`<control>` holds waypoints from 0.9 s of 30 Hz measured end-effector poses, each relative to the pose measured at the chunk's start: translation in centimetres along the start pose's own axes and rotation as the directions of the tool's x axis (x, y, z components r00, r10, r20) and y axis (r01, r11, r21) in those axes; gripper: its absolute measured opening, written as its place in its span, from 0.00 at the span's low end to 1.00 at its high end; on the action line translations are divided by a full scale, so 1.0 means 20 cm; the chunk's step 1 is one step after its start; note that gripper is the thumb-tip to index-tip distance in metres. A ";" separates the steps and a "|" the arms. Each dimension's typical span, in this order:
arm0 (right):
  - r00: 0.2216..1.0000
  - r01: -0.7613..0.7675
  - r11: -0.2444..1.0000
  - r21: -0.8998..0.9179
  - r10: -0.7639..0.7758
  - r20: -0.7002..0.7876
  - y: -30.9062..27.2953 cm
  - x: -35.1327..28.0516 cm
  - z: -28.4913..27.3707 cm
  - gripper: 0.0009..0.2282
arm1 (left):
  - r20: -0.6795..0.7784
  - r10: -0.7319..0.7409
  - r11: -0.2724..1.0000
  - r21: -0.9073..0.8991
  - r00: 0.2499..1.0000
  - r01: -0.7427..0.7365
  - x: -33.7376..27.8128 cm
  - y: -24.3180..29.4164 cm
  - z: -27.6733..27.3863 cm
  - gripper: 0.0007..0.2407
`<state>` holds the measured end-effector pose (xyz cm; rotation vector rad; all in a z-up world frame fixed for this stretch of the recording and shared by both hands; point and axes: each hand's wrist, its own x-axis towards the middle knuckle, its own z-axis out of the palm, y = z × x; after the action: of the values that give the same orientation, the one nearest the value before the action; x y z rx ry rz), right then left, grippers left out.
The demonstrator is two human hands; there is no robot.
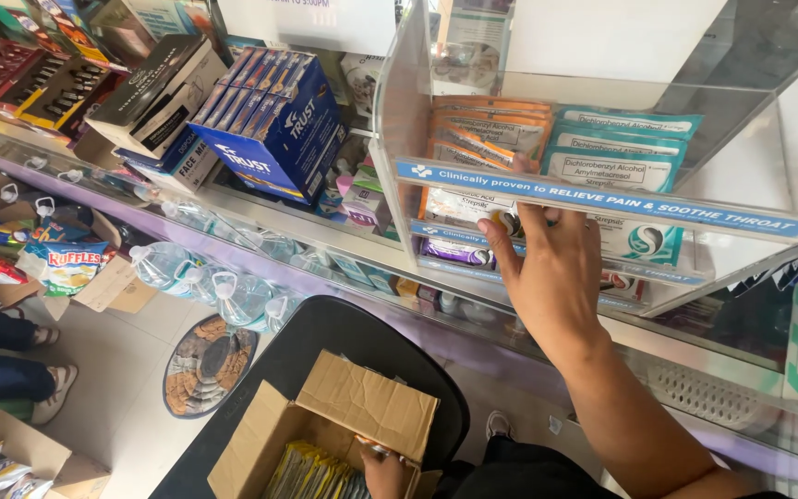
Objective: The recorder is taking items from a cardboard box and placing them on retail display shelves.
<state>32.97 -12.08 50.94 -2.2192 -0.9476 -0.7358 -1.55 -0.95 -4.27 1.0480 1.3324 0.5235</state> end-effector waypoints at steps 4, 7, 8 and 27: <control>0.993 -0.075 0.997 0.019 0.073 0.095 -0.02 0.02 -0.02 0.27 | -0.106 -0.210 0.932 0.280 0.972 0.232 -0.05 0.09 0.01 0.31; 0.995 -0.063 0.998 0.015 0.062 0.074 0.02 0.02 0.01 0.26 | -0.103 -0.184 0.948 0.243 0.978 0.204 -0.08 0.11 0.01 0.29; 1.000 -0.008 1.000 -0.008 0.009 0.015 0.04 0.02 0.03 0.26 | -0.083 -0.117 0.956 0.260 0.990 0.135 -0.08 0.11 0.01 0.27; 0.999 -0.032 0.998 0.051 0.033 -0.008 -0.03 0.03 0.05 0.23 | -0.116 -0.297 0.913 0.257 0.948 0.318 -0.22 0.38 0.05 0.28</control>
<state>33.09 -10.70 50.98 -2.1804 -0.9135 -0.6991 0.34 -1.30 4.30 1.0199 1.6339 0.1436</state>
